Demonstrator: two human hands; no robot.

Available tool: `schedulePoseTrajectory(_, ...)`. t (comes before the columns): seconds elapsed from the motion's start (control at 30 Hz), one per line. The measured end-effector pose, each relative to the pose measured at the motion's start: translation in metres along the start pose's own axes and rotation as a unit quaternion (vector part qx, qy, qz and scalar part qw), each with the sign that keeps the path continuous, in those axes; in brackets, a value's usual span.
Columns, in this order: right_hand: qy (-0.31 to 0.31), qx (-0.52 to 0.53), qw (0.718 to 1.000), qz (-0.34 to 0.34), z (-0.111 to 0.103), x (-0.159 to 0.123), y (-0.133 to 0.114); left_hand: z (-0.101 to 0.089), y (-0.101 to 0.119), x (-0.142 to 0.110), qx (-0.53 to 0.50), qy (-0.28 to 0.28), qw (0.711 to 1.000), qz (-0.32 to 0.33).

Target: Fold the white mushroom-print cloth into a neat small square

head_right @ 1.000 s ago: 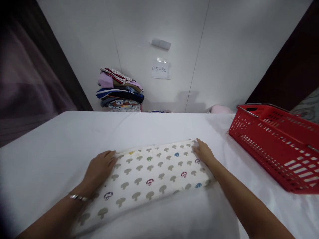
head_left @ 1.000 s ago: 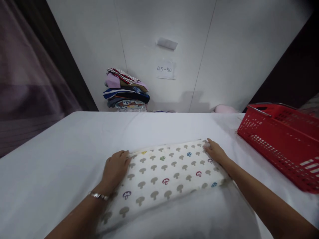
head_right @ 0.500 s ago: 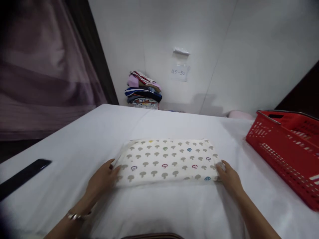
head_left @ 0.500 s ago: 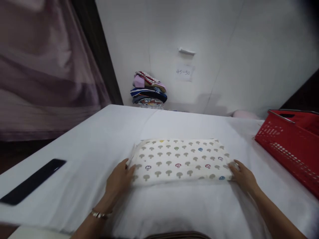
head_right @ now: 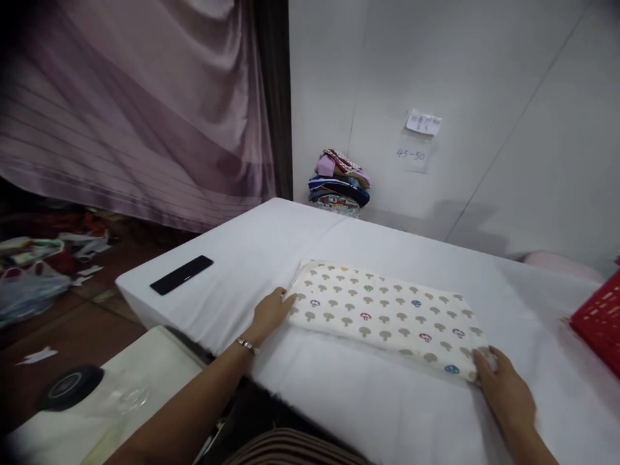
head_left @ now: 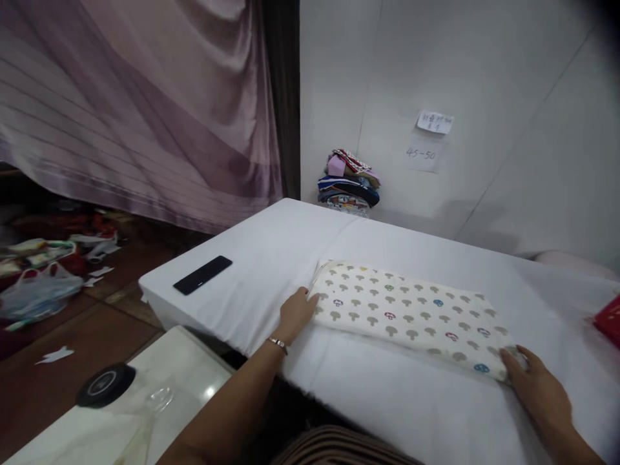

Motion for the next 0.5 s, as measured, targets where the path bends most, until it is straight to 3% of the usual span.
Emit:
schedulePoseTrajectory(0.23, 0.014, 0.012, 1.000, -0.007, -0.006, 0.005, -0.001, -0.004, 0.004, 0.001, -0.002, 0.028, 1.000, 0.002)
schedulePoseTrajectory(0.5, 0.007, 0.005, 1.000, -0.024, -0.003, 0.001, 0.002, -0.005, -0.007, -0.008, 0.022, 0.011, 1.000, -0.009)
Point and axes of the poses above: each hand's wrist, its own x-axis towards the middle knuckle, its own z-axis out of the palm, y = z × x, the point moved 4 cm from there along x, towards the middle knuckle, and after that the axes turned 4 degrees about -x, right-handed, at the moved point
